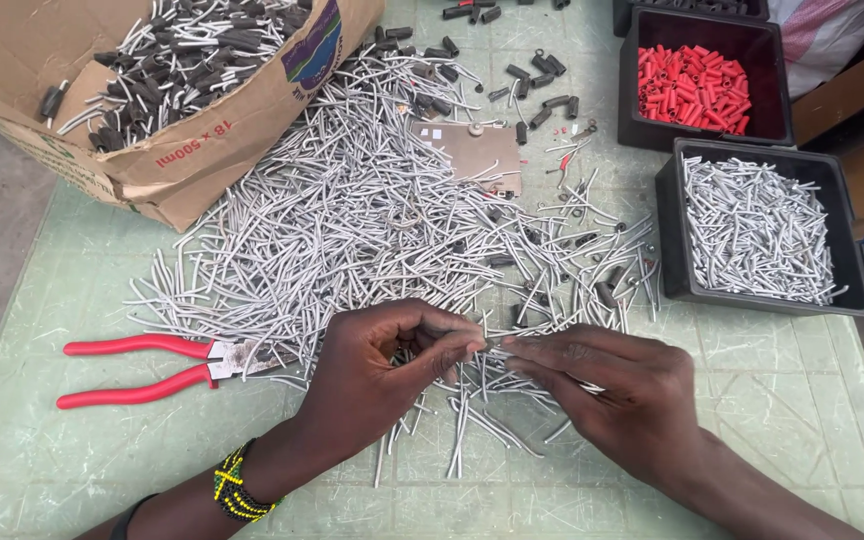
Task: Assembling cable clips by inserting metal nails into plastic housings
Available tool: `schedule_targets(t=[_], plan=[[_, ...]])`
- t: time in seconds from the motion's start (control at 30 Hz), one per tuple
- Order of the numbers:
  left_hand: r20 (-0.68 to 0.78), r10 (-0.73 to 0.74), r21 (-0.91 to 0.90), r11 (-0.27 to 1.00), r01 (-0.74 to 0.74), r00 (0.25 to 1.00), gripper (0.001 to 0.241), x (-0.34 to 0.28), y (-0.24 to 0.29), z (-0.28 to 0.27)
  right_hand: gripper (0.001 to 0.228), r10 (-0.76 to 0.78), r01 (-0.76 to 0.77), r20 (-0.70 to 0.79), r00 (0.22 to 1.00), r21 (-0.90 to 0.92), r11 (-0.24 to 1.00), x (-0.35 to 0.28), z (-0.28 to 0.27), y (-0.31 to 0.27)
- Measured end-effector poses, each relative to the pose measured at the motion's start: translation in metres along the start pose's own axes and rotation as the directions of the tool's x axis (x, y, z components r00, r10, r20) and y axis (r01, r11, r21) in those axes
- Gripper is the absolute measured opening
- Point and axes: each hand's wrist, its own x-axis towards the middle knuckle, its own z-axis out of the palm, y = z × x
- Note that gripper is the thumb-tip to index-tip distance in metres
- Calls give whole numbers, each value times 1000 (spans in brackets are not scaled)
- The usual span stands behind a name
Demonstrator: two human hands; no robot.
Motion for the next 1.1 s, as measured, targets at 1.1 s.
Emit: schedule_targets(t=[1.1], plan=[[166,369,313,860,-404,914,9,3,1,-3,14,53,-54,8,999,46,998,-13,6,17]])
